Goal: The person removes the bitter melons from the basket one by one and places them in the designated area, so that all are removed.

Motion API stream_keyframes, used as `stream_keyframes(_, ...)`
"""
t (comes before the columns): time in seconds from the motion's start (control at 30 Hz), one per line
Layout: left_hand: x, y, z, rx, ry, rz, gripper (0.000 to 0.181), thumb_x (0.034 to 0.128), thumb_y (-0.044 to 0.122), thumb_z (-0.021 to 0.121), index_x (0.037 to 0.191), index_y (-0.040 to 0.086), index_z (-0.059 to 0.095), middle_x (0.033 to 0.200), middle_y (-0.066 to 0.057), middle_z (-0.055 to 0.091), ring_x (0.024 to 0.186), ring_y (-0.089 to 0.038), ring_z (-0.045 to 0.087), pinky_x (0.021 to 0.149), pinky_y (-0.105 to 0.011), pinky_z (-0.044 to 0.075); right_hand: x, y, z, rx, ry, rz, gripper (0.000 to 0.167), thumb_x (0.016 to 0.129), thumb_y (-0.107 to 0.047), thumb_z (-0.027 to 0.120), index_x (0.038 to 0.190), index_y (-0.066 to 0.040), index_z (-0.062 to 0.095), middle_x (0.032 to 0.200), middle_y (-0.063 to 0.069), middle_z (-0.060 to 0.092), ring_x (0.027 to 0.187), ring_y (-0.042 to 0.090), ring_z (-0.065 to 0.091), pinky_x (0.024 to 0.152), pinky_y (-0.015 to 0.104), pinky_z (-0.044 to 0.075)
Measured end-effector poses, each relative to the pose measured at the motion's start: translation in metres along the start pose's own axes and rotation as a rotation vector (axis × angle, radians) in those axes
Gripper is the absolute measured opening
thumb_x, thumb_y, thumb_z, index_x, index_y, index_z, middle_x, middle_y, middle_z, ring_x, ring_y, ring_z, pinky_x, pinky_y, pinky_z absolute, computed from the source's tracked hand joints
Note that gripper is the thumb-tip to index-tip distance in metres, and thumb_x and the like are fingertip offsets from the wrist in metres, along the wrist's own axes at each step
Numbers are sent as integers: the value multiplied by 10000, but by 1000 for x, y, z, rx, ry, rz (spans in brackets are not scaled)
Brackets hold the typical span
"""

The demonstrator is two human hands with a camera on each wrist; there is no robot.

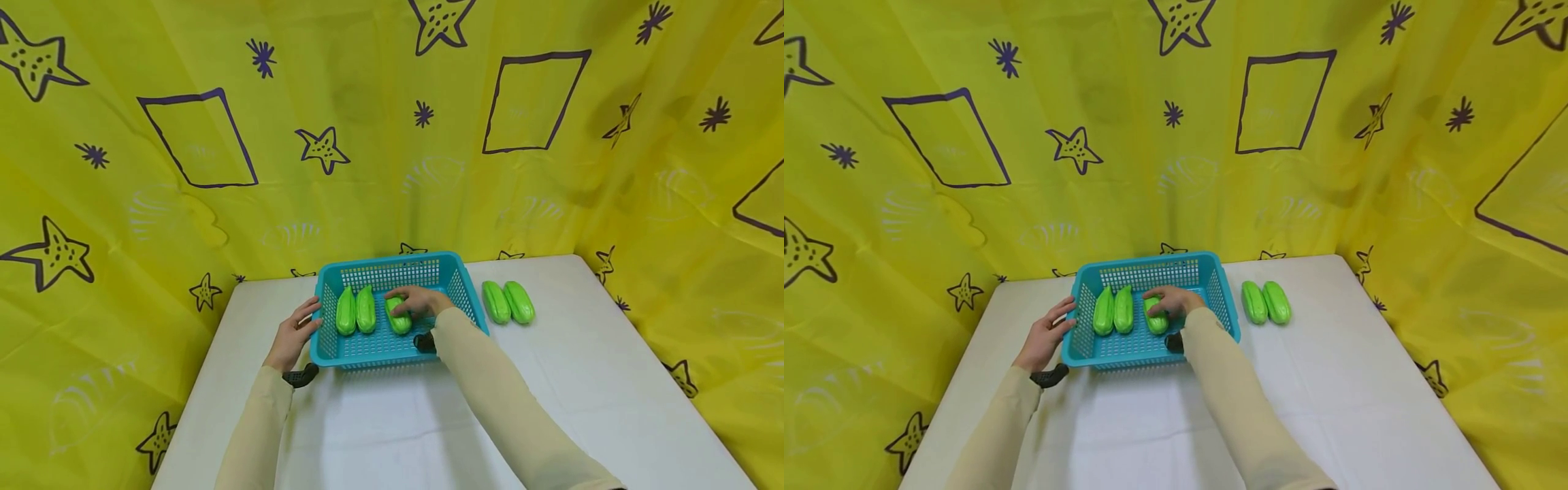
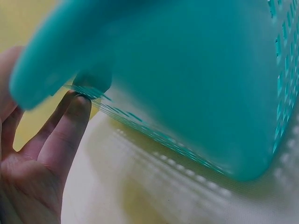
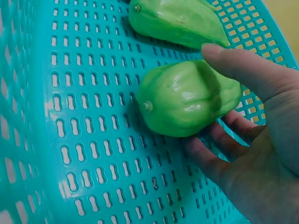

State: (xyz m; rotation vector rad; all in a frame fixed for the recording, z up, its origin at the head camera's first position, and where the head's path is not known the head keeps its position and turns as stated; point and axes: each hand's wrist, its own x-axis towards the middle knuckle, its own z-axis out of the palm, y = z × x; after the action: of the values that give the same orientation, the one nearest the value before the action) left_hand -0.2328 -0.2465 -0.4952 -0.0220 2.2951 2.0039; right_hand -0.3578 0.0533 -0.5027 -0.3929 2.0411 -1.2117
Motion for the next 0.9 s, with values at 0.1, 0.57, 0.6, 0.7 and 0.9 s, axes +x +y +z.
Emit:
stream_keyframes(0.1, 0, 0, 0, 2, 0, 2, 487, 995, 103, 566, 1451, -6, 435, 1589, -20, 278, 1442, -383, 240, 1109, -486, 333, -1, 0, 0, -11, 11, 7, 591, 913, -77, 680, 1462, -111, 463, 1460, 190, 385, 1235, 313, 483, 970, 447, 488)
stream_keyframes(0.57, -1, -4, -1, -17, -19, 47, 487, 992, 95, 570, 1444, -25, 433, 1590, -34, 275, 1442, -395, 226, 1124, -494, 317, -5, -2, -10, -110, 58, -24, 519, 925, -92, 649, 1425, -146, 524, 1515, 172, 330, 1161, 295, 523, 852, 392, 521)
stream_keyframes(0.6, -1, -4, -1, -19, -19, 49, 489, 992, 98, 572, 1444, -26, 434, 1589, -36, 276, 1443, -395, 226, 1123, -496, 317, -5, -3, -11, -95, 61, -26, 514, 927, -106, 652, 1423, -137, 525, 1502, 179, 344, 1121, 284, 540, 830, 383, 527)
stream_keyframes(0.7, -1, -3, -1, -17, -19, 50, 490, 995, 100, 567, 1447, -29, 428, 1592, -37, 270, 1444, -398, 220, 1123, -499, 315, -6, -5, -14, -101, 67, -48, 519, 933, -166, 667, 1427, -116, 515, 1502, 176, 356, 1101, 246, 542, 820, 356, 520)
stream_keyframes(0.9, -2, -1, -1, -12, -24, 50, 487, 997, 95, 562, 1448, -31, 426, 1592, -42, 270, 1446, -385, 223, 1125, -488, 315, -11, -14, -25, -102, 92, -98, 491, 927, -186, 686, 1392, -108, 547, 1448, 227, 394, 983, 265, 598, 752, 354, 545)
